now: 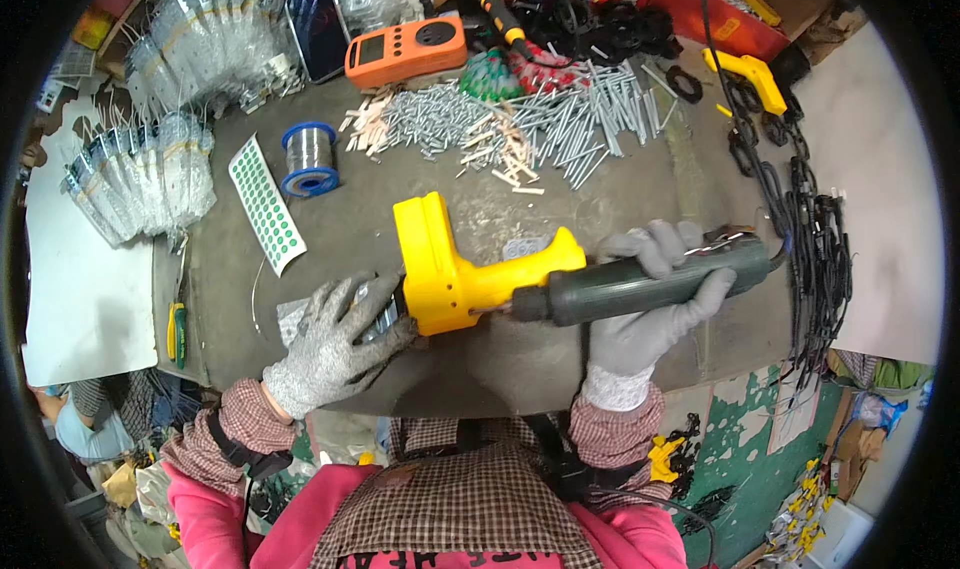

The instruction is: Soldering wires and assembling the internal components of a yellow handheld device housing.

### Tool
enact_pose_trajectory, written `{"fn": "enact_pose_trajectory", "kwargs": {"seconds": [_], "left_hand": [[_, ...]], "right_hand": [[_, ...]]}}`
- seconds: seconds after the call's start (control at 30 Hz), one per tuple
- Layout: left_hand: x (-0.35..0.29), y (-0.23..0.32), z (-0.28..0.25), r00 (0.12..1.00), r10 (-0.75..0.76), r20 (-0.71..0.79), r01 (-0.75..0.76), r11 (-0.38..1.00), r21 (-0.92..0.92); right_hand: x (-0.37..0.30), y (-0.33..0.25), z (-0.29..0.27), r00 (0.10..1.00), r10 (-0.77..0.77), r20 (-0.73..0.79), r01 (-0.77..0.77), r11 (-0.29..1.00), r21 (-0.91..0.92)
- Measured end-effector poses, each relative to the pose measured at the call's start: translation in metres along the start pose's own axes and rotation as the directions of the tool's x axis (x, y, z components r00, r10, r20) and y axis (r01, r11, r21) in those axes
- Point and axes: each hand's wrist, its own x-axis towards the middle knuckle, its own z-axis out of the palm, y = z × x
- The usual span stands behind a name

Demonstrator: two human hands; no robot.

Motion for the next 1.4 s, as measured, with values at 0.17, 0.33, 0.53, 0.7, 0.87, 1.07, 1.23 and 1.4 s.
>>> {"fn": "enact_pose_trajectory", "kwargs": {"seconds": [0.17, 0.33, 0.53, 0.7, 0.87, 1.07, 1.23, 1.4], "left_hand": [[0.000, 0.004, 0.000, 1.000, -0.015, -0.016, 0.015, 1.000, -0.005], [-0.002, 0.003, 0.004, 0.999, -0.033, -0.012, 0.033, 0.999, -0.005], [-0.002, 0.003, 0.003, 0.999, -0.036, 0.013, 0.036, 0.999, -0.024], [-0.003, 0.000, 0.003, 1.000, -0.011, 0.012, 0.012, 1.000, -0.021], [-0.004, -0.003, 0.005, 1.000, -0.004, -0.014, 0.004, 0.999, -0.034], [0.007, 0.000, -0.002, 0.997, 0.017, -0.076, -0.018, 1.000, -0.006], [-0.013, -0.006, -0.005, 0.949, -0.153, -0.276, 0.074, 0.958, -0.277], [0.024, -0.022, -0.055, 0.931, -0.331, -0.151, 0.038, 0.501, -0.864]], "right_hand": [[-0.005, 0.006, -0.006, 0.991, -0.078, -0.112, 0.068, 0.994, -0.090], [-0.005, 0.008, 0.001, 0.988, -0.085, -0.126, 0.073, 0.993, -0.093], [-0.005, 0.010, 0.000, 0.986, -0.088, -0.143, 0.082, 0.996, -0.047], [-0.008, 0.015, 0.005, 0.979, -0.109, -0.172, 0.100, 0.993, -0.061], [-0.008, 0.016, 0.000, 0.981, -0.110, -0.157, 0.098, 0.992, -0.083], [-0.005, 0.012, 0.001, 0.965, -0.162, -0.208, 0.150, 0.986, -0.070], [0.024, -0.021, 0.046, 0.951, -0.165, -0.262, -0.087, 0.671, -0.737], [0.079, -0.159, 0.019, 0.908, 0.118, 0.401, 0.203, -0.963, -0.176]]}}
